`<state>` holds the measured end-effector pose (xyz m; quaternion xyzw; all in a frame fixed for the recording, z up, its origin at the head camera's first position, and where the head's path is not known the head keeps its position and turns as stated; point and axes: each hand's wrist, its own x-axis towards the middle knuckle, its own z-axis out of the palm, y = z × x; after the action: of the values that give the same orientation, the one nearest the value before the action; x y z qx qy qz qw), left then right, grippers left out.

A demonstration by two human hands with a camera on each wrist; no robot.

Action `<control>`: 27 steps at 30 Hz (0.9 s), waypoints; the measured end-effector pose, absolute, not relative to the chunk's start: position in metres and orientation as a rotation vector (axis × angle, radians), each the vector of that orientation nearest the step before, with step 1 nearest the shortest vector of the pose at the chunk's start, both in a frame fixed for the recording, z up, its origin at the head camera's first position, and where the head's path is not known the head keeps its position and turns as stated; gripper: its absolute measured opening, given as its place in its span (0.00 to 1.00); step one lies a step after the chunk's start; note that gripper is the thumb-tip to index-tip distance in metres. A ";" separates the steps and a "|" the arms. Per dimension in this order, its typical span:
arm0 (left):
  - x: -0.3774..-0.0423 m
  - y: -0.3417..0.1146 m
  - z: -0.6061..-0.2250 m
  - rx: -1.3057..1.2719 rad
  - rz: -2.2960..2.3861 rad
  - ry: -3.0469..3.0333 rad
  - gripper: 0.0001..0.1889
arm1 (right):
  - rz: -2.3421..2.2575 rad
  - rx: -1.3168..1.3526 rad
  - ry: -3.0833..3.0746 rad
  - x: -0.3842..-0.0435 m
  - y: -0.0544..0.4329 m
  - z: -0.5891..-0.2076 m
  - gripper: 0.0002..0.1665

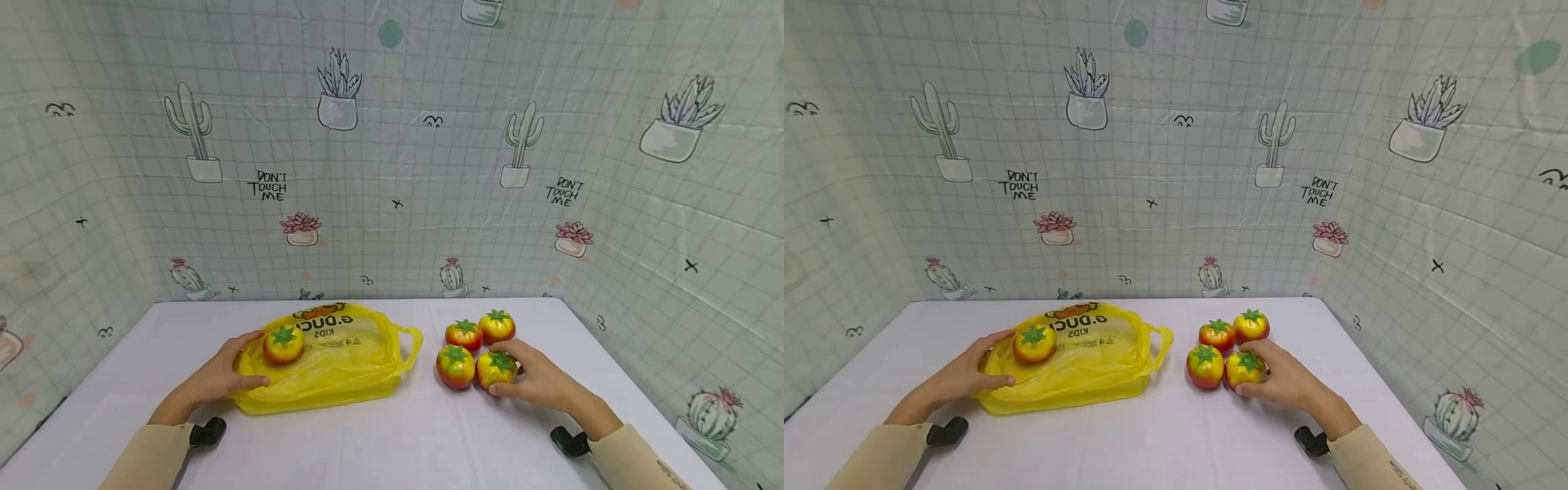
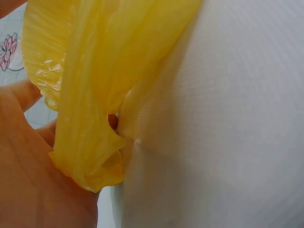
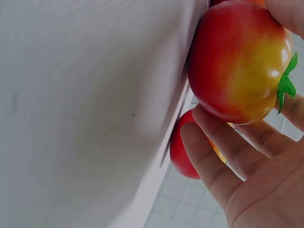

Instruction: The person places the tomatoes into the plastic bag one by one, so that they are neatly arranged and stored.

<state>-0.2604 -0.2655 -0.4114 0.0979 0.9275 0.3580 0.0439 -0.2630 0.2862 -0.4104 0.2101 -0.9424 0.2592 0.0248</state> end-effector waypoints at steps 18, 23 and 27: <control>-0.263 -0.267 -0.413 0.297 1.095 2.829 0.52 | 0.782 0.698 -2.865 -0.263 0.287 -0.412 0.39; -0.263 -0.267 -0.413 0.293 1.091 2.826 0.52 | 0.769 0.722 -2.847 -0.263 0.288 -0.410 0.37; -0.262 -0.266 -0.413 0.287 1.094 2.824 0.52 | 0.762 0.758 -2.789 -0.262 0.290 -0.406 0.35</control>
<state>-0.2623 -0.2665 -0.4128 0.0941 0.9272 0.3592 0.0496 -0.2625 0.2899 -0.4060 0.2529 -0.9304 0.2541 0.0762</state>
